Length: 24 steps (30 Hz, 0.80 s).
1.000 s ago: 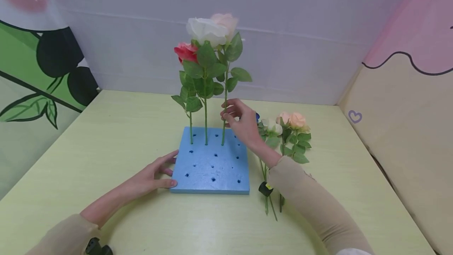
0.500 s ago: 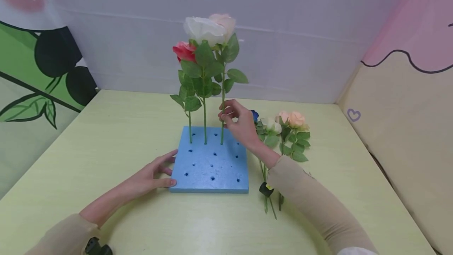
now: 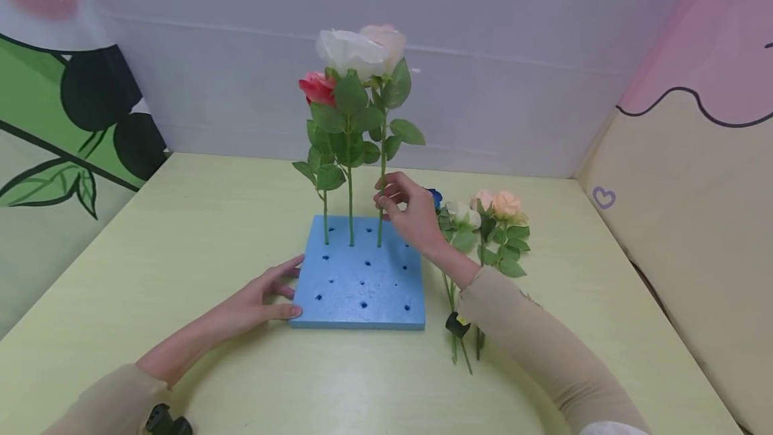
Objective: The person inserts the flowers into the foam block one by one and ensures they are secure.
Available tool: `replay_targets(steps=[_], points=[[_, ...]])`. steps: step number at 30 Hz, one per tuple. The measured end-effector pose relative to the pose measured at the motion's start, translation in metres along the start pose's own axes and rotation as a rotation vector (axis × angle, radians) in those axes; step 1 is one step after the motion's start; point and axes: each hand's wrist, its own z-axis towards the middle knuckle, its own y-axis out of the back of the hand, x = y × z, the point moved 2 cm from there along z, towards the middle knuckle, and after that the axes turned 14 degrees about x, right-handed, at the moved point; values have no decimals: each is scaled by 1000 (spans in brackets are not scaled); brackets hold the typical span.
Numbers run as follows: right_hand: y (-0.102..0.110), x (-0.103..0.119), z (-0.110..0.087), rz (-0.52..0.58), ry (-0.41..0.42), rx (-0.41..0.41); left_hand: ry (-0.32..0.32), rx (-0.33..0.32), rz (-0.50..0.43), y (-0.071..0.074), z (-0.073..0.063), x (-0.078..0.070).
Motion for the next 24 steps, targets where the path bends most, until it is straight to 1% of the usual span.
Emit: replay_targets(steps=[6,24], points=[[1,-3,-2,50,-16,-3,5,-3,5,0,0,1],[2,-5,-3,61,-17,-23,8,0,8,1,0,0]])
